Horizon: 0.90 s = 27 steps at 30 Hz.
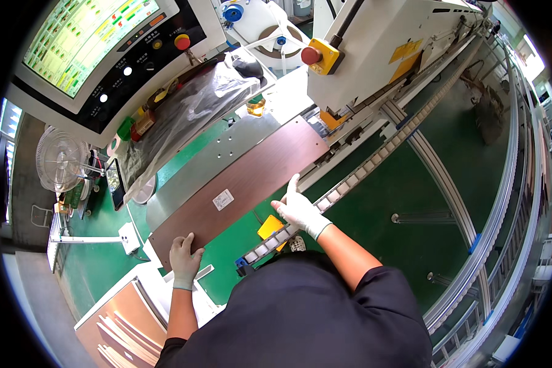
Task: The person picks up wood panels one at a time from a stack, places them onto an industrial machine feeder, and slides them into the processing unit.
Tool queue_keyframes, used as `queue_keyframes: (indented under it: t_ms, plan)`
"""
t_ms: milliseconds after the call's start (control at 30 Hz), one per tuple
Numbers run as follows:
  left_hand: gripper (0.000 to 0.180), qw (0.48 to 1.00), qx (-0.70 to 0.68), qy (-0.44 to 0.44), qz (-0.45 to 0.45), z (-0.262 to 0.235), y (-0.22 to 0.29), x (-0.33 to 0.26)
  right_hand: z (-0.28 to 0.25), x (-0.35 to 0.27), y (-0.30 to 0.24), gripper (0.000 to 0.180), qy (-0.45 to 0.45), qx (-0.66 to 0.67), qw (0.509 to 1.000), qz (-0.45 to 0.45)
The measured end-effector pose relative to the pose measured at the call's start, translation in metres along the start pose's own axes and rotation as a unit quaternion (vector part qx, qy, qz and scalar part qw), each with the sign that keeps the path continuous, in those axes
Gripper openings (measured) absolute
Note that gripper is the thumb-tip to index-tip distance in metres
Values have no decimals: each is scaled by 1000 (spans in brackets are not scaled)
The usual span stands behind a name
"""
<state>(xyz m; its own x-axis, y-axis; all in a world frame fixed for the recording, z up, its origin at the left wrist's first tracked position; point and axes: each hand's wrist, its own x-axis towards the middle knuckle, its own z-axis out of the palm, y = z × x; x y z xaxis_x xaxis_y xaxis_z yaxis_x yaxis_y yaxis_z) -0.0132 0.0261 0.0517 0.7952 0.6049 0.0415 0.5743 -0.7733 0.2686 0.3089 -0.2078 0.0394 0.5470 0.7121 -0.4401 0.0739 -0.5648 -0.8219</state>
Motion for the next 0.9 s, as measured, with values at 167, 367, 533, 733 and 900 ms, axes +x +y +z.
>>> queue_keyframes:
  t_ms: [167, 367, 533, 733, 900]
  plan:
    - [58, 1000, -7, 2, -23, 5, 5, 2, -11, 0, 4, 108, -36, 44, 998, 4]
    - [57, 999, -34, 29, -12, 19, 26, 12, -30, 12, 22, 109, 2, 26, 1000, -8]
    - [52, 998, -32, 39, 42, 33, 79, 46, -73, 27, 35, 110, 68, 55, 996, -10]
    - [53, 993, -31, 28, 106, 48, 129, 84, -103, 75, 100, 106, 208, 254, 943, -59]
    - [60, 985, -4, 32, 171, 56, 110, 85, -66, 79, 67, 106, 125, 264, 956, 5]
